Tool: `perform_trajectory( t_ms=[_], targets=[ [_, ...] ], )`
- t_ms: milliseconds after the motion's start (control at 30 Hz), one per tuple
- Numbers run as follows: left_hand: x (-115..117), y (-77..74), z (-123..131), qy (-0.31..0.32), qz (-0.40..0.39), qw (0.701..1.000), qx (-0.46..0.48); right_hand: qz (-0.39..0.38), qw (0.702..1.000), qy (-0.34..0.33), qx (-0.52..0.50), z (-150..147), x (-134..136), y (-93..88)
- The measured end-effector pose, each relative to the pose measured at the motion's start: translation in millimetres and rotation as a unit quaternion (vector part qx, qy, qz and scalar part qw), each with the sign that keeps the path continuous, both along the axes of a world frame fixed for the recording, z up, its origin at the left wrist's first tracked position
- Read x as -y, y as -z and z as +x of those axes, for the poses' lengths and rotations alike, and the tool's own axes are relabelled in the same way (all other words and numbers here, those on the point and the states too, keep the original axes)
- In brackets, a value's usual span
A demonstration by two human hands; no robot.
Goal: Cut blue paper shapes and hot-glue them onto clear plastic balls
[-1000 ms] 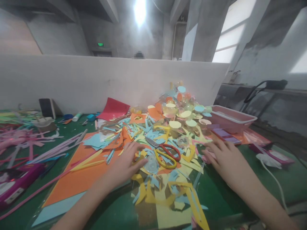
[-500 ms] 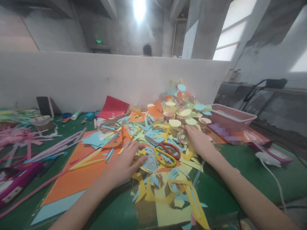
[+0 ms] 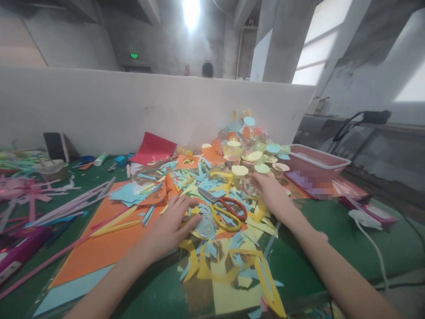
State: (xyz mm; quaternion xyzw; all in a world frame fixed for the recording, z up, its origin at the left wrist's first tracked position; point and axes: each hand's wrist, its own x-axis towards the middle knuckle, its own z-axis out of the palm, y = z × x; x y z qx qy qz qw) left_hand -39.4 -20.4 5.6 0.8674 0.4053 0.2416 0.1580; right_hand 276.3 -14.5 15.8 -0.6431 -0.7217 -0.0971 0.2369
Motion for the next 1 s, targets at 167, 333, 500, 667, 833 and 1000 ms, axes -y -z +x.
perform_trajectory(
  t_ms=[167,333,500,667,833,1000],
  targets=[
    [-1,0.8,1,-0.005,0.001,1.0,0.004,0.022,0.995,-0.028,-0.094,-8,0,-6.9],
    [0,1.2,0,-0.03,0.014,0.999,0.016,-0.073,0.968,-0.073,-0.228,-39,7,-28.4],
    [1,2.6,-2,-0.038,0.025,0.998,0.034,-0.203,0.925,-0.165,-0.274,-73,11,-37.0],
    [2,2.7,-1,0.0,0.054,0.997,0.046,-0.254,0.889,-0.19,-0.33,-88,9,-25.7],
    [3,2.2,0,0.022,0.087,0.995,0.041,-0.274,0.875,-0.195,-0.349,-90,7,-15.0],
    [1,3.1,1,0.041,0.107,0.993,0.03,-0.286,0.865,-0.211,-0.353,-93,7,-12.1]
  ],
)
